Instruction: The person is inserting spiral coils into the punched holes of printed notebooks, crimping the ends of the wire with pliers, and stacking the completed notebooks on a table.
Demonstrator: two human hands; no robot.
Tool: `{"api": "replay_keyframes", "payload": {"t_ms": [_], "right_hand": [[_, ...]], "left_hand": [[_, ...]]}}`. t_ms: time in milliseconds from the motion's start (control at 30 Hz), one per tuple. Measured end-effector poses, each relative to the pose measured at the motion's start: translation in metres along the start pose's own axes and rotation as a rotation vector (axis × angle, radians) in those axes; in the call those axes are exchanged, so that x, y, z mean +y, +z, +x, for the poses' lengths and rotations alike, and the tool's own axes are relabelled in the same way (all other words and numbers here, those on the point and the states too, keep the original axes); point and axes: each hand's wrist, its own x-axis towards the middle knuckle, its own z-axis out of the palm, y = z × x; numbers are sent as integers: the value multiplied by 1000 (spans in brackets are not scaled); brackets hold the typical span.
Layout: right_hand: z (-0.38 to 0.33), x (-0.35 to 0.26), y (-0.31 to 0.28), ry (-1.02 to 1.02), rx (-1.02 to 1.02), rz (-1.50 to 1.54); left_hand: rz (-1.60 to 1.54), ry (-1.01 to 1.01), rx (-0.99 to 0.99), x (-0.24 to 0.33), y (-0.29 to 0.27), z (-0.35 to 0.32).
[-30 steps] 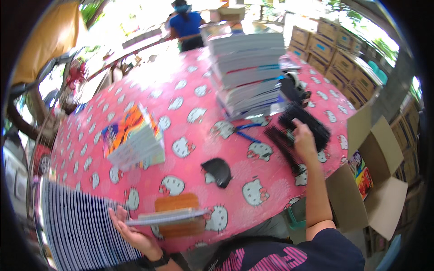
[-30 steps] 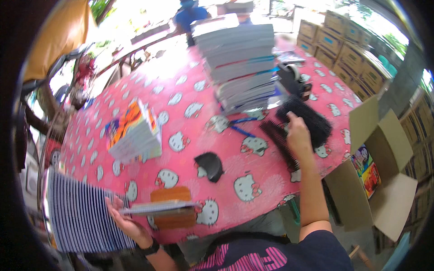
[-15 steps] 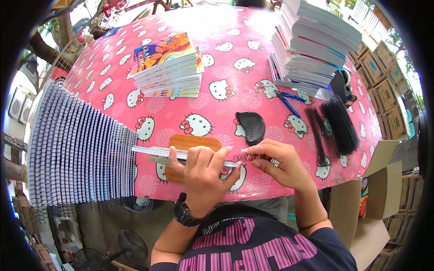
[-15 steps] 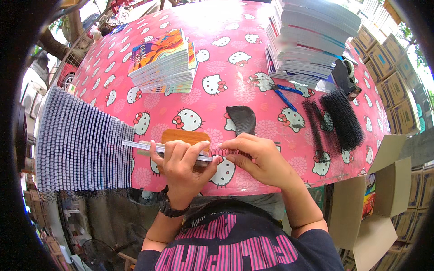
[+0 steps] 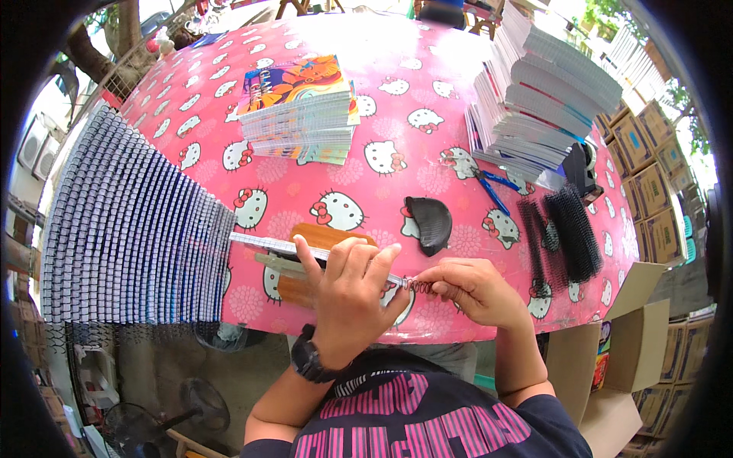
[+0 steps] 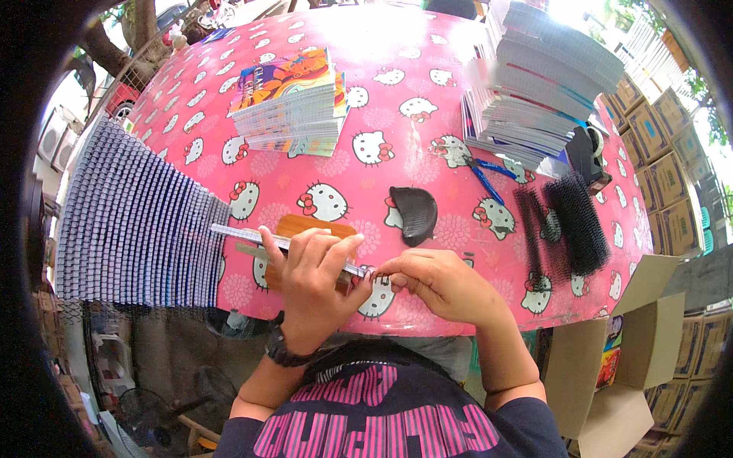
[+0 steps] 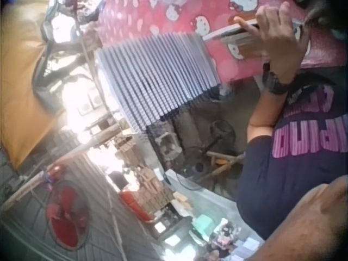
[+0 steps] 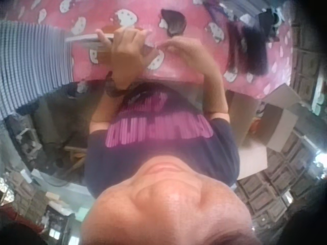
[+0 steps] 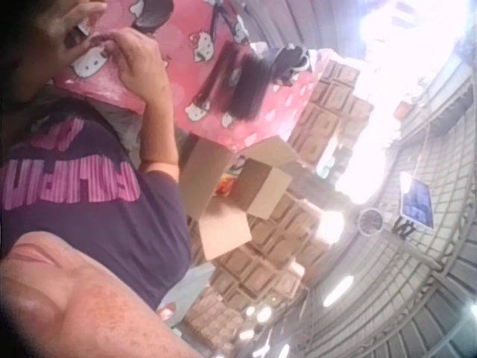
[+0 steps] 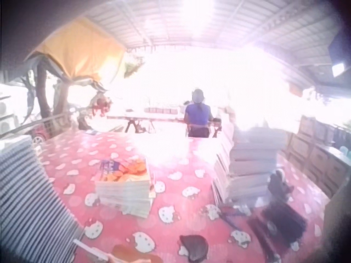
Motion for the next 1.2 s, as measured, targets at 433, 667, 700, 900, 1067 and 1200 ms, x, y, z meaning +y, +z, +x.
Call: {"api": "replay_keyframes", "payload": {"t_ms": [433,667,700,900,1067,1200], "right_hand": [[43,93,-22,-170,121,-353],[45,96,-13,-18,-70,-450],[43,98,-8,3,-46,-507],[42,117,34,-1,166,-658],[45,107,37,38,170,-637],[37,99,23,64,102,180]], "left_hand": [[-130,213,-95,-12,-12,4],[-219,181,-27,-20,-15,-2],[-179,175,-89,-22,-16,-2],[-173,158,-127,-22,-17,1],[-191,132,-44,-26,-15,1],[-227,96,34,-25,-26,4]]}}
